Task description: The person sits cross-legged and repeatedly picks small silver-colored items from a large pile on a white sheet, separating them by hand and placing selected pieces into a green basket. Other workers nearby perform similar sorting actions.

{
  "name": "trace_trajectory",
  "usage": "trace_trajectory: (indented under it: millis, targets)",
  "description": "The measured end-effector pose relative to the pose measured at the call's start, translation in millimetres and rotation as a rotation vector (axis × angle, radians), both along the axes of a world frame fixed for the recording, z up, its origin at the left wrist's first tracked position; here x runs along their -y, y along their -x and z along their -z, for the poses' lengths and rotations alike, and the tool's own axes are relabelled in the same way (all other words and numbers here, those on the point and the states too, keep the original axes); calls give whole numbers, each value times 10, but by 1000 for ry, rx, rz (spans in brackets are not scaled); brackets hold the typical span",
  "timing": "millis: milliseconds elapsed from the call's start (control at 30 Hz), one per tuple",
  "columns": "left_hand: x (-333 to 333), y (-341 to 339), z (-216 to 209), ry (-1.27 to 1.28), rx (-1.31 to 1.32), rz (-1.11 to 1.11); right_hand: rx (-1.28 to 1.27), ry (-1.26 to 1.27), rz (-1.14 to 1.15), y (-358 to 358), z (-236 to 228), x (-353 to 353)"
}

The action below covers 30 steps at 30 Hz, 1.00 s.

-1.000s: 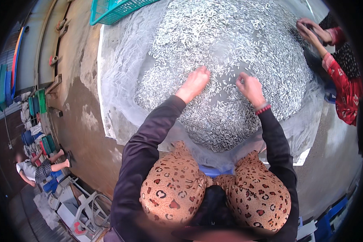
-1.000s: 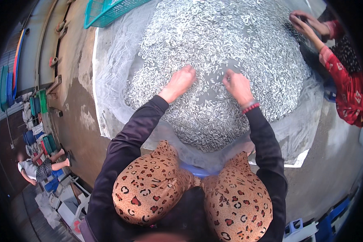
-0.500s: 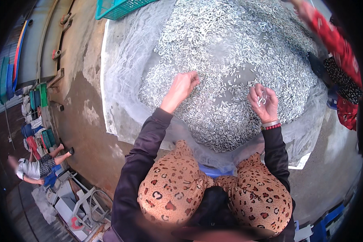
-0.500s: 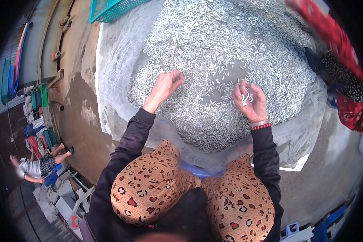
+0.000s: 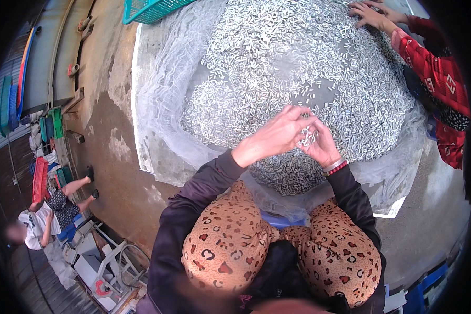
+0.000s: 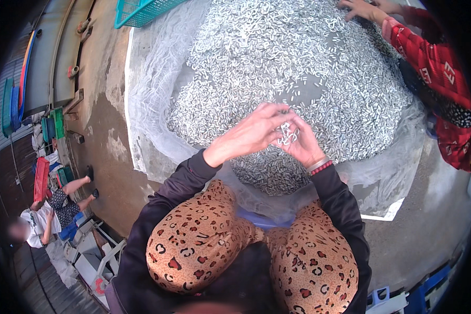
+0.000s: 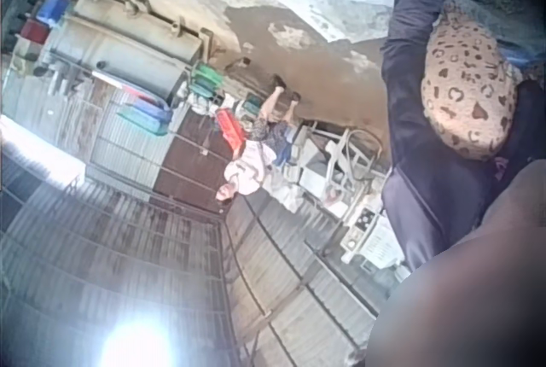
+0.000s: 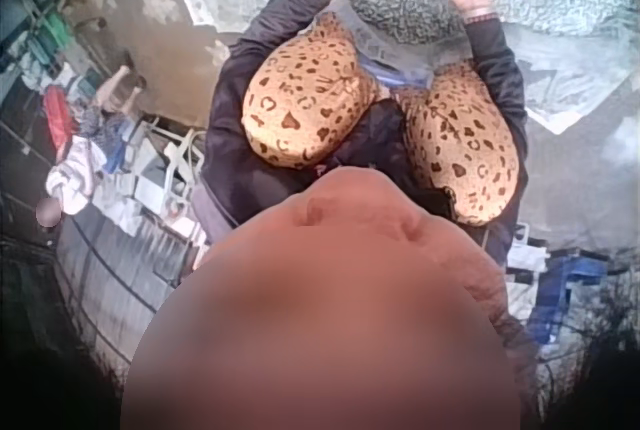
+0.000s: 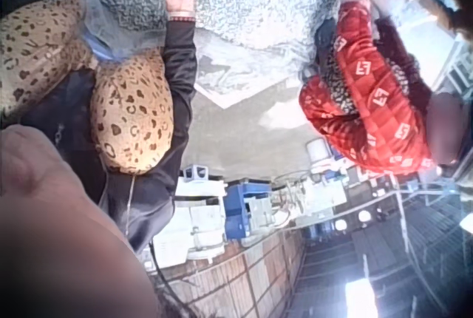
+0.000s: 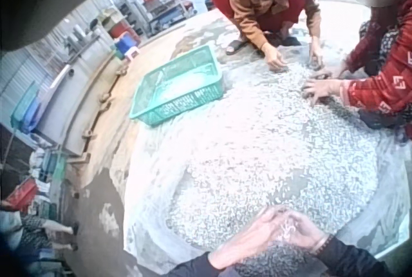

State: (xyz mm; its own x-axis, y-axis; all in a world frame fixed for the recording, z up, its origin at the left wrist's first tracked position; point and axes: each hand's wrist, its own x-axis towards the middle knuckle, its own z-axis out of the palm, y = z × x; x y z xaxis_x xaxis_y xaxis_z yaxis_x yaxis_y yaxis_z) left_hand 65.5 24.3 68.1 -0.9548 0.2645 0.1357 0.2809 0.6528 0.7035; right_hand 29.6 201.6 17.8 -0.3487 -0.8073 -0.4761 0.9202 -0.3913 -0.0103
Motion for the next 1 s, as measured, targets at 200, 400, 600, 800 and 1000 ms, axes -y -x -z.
trace_trajectory:
  millis: [200, 400, 600, 800, 1000]
  targets:
    - [976, 340, 435, 47, 269, -632, 28, 81, 43, 113, 48, -280]
    - [1135, 373, 980, -97, 419, -472, 0, -95, 97, 8, 75, -425]
    - [353, 292, 993, -119, 350, 45, -78, -40, 146, 32, 97, -562]
    - [-72, 40, 716, -500, 884, -58, -259, -284, 133, 138, -217, -782]
    - [341, -71, 415, -617, 1011, -92, -899, -963, -499, 63, -228, -738]
